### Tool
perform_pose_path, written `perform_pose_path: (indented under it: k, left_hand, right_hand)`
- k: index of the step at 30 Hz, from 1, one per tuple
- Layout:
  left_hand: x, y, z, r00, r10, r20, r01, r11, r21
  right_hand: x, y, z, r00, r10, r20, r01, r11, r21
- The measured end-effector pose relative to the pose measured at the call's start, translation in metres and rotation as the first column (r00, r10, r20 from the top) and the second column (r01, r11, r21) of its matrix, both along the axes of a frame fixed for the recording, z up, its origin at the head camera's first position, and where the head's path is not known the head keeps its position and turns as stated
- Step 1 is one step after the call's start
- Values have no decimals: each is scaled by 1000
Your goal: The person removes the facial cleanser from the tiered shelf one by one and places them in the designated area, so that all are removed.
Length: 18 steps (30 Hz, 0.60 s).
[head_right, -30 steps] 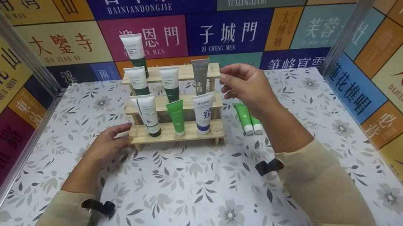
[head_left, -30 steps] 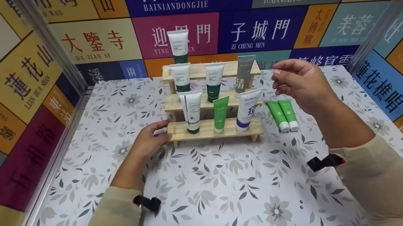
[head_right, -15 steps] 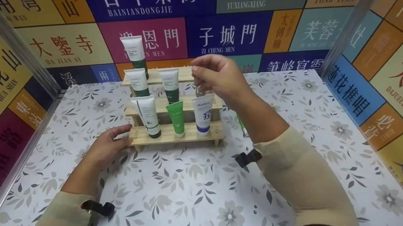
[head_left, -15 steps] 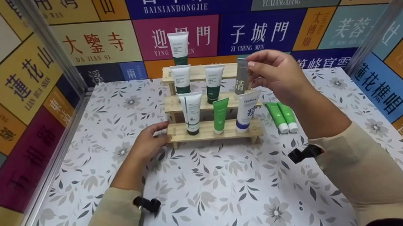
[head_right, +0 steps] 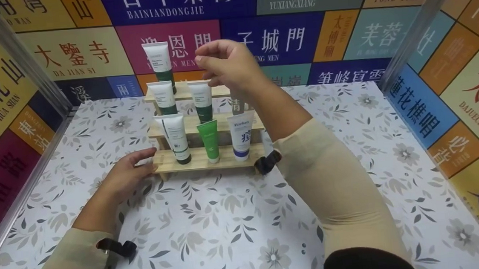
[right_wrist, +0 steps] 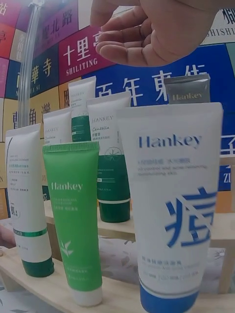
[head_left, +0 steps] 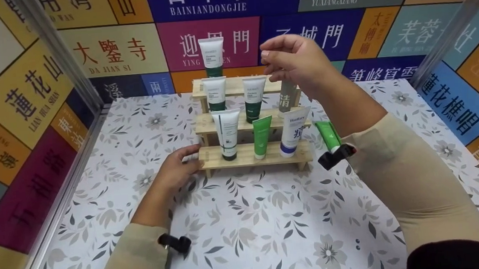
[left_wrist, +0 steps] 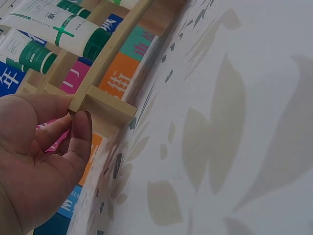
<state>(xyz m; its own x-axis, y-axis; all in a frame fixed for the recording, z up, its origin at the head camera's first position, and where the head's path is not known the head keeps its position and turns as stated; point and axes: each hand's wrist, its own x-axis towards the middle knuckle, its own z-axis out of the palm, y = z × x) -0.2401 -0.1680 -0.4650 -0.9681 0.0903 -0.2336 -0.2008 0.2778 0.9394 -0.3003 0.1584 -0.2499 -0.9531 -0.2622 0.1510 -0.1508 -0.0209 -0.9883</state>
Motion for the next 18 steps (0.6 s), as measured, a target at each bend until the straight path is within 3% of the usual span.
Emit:
perform_pose_path:
  k: [9,18]
  left_hand:
    - [2,-1,0,1000,0,-14,0,1000,7]
    - [0,1,-1,999,8,-38,-8,1000,-2]
  right_hand:
    - [-20,-25,13,999,10,46,-17,990,139]
    - [-46,-42,21,996,-35,86,19,984,179]
